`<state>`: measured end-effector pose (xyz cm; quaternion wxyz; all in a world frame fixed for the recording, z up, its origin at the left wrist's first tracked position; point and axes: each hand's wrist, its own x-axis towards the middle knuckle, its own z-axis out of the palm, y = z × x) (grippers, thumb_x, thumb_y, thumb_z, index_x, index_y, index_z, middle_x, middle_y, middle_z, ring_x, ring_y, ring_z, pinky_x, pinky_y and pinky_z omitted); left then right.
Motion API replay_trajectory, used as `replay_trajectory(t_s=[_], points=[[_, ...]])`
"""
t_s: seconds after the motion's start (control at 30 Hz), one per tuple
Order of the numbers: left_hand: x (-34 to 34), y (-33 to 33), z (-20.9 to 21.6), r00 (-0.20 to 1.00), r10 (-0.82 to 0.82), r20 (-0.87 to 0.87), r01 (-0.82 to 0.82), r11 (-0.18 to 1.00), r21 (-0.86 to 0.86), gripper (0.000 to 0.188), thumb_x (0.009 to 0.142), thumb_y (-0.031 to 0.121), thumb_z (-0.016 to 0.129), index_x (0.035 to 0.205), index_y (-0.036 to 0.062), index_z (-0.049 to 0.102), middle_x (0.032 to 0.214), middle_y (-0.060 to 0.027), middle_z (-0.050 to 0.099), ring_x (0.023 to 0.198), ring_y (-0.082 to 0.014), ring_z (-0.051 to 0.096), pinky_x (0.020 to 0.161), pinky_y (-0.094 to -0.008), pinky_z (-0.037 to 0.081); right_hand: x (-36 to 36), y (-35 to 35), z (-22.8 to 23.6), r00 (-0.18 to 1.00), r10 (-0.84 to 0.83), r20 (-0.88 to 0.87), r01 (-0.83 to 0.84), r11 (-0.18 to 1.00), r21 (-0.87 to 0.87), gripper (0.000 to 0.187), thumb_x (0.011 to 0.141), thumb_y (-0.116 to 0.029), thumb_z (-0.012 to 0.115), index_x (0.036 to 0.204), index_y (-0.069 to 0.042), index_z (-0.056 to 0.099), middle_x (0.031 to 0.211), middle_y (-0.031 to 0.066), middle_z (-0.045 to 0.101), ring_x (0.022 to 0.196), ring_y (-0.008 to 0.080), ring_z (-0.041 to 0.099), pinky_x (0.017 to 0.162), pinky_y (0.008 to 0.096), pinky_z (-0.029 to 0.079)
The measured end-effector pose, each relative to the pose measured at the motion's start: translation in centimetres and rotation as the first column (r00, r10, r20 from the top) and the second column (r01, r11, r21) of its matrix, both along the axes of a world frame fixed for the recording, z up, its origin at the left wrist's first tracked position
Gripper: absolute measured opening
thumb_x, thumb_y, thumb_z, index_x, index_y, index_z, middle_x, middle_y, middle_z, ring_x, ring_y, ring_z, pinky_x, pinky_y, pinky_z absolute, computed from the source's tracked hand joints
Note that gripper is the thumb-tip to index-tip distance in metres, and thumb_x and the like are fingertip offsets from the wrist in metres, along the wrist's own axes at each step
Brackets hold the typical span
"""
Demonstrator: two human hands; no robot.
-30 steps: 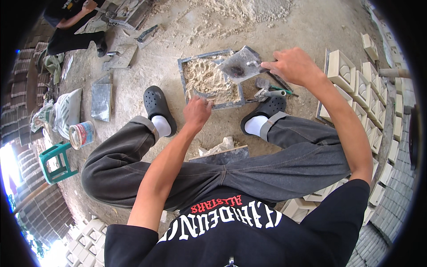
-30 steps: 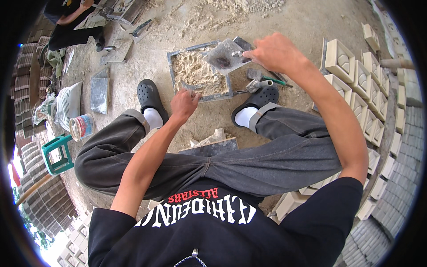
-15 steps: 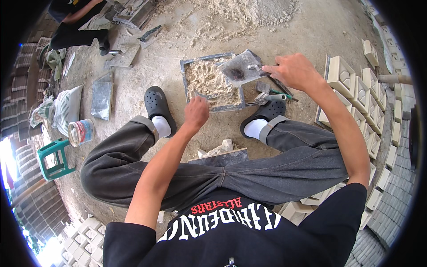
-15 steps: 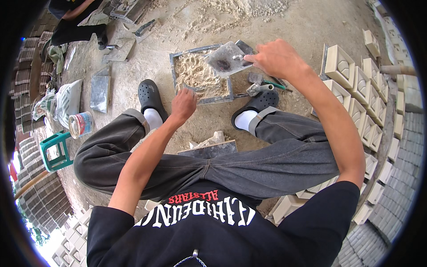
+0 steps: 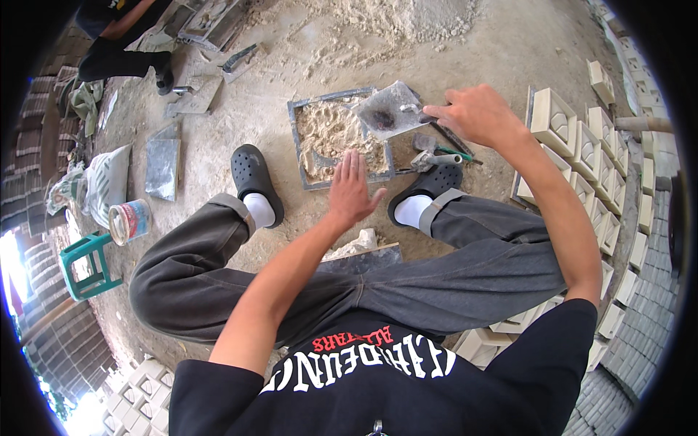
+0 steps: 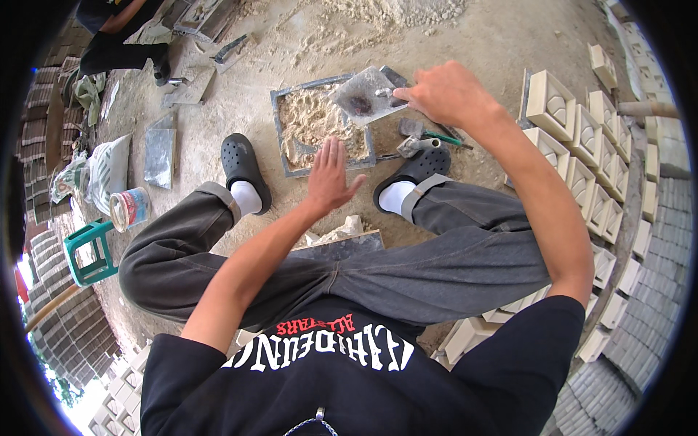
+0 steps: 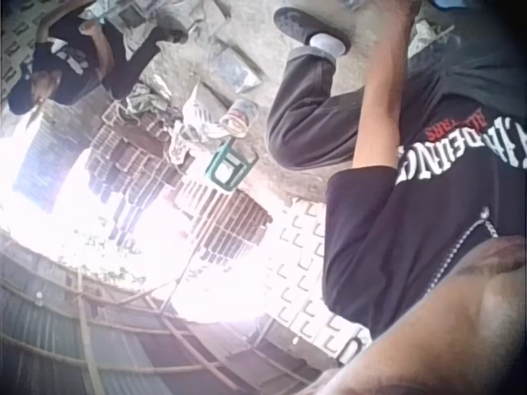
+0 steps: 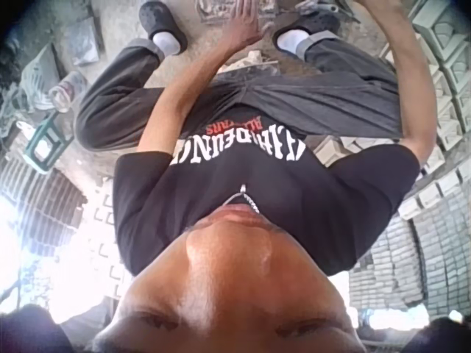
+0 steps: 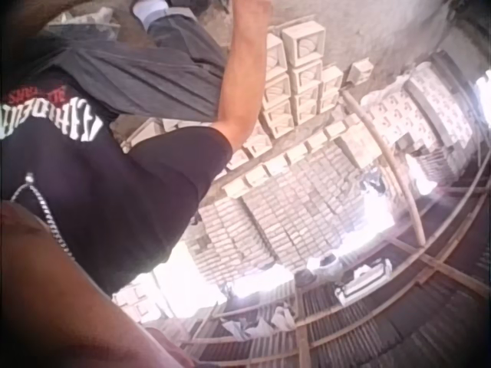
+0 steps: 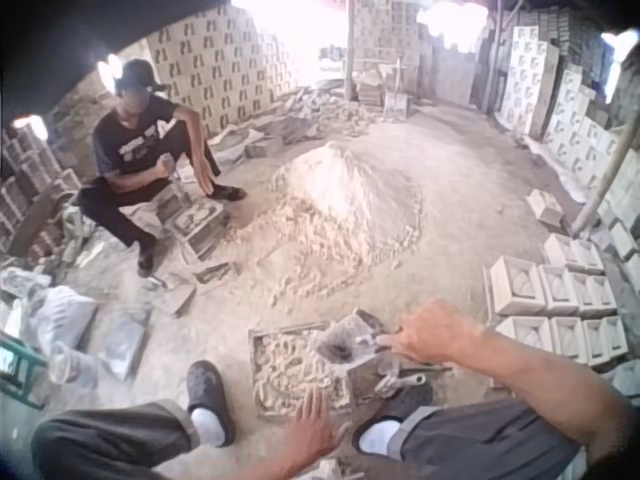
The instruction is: The person fills a metal mold with concrete mixture using a trowel and then levels and compacts the material by striking it with the trowel handle.
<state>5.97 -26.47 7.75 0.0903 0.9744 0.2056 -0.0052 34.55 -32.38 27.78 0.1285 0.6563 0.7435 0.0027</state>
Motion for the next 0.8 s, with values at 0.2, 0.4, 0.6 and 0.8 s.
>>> replay_trajectory(t_s=[0.2, 0.4, 0.6, 0.8], points=[[2.8, -4.0, 0.0, 0.996, 0.043, -0.074, -0.067, 0.928, -0.366, 0.095, 0.094, 0.064, 0.038, 0.151, -0.0078, 0.014, 0.159, -0.0263, 0.012, 0.150, -0.0364, 0.007, 0.121, -0.0439, 0.008, 0.0, -0.6, 0.0, 0.999, 0.005, -0.048, -0.002, 0.999, 0.053, 0.023, 0.095, -0.033, 0.056, 0.111, -0.029, 0.072, 0.079, 0.0095, 0.066, 0.071, 0.0283, 0.068, 0.059, 0.0409, 0.052], [3.3, -0.9, -0.9, 0.938, 0.342, 0.054, -0.328, 0.928, -0.175, 0.091, 0.096, 0.062, 0.038, 0.152, -0.0055, 0.015, 0.160, -0.0247, 0.013, 0.150, -0.0349, 0.009, 0.122, -0.0441, 0.009, -0.4, 0.0, 0.5, 0.999, -0.014, -0.030, 0.015, 1.000, 0.022, 0.022, 0.095, -0.032, 0.058, 0.111, -0.029, 0.072, 0.080, 0.0090, 0.066, 0.073, 0.0275, 0.068, 0.060, 0.0410, 0.052], [1.2, 8.3, -1.7, 0.963, -0.080, -0.259, 0.076, 0.997, -0.027, 0.087, 0.097, 0.066, 0.018, 0.155, 0.0026, 0.005, 0.163, -0.0160, 0.002, 0.151, -0.0281, 0.000, 0.122, -0.0394, -0.001, 0.0, -0.4, 0.2, 1.000, -0.009, 0.018, 0.010, 1.000, -0.015, 0.024, 0.097, -0.032, 0.053, 0.112, -0.027, 0.072, 0.080, 0.0098, 0.066, 0.070, 0.0282, 0.068, 0.058, 0.0412, 0.052], [0.4, 13.3, -2.1, 0.983, 0.044, -0.178, -0.031, 0.996, 0.080, 0.091, 0.096, 0.069, 0.018, 0.155, 0.0002, 0.008, 0.163, -0.0162, 0.004, 0.151, -0.0280, 0.001, 0.122, -0.0407, 0.001, 0.1, -0.5, -0.1, 1.000, 0.009, -0.027, -0.009, 1.000, 0.012, 0.026, 0.099, -0.026, 0.051, 0.115, -0.027, 0.070, 0.080, 0.0100, 0.066, 0.070, 0.0278, 0.068, 0.057, 0.0397, 0.053]])
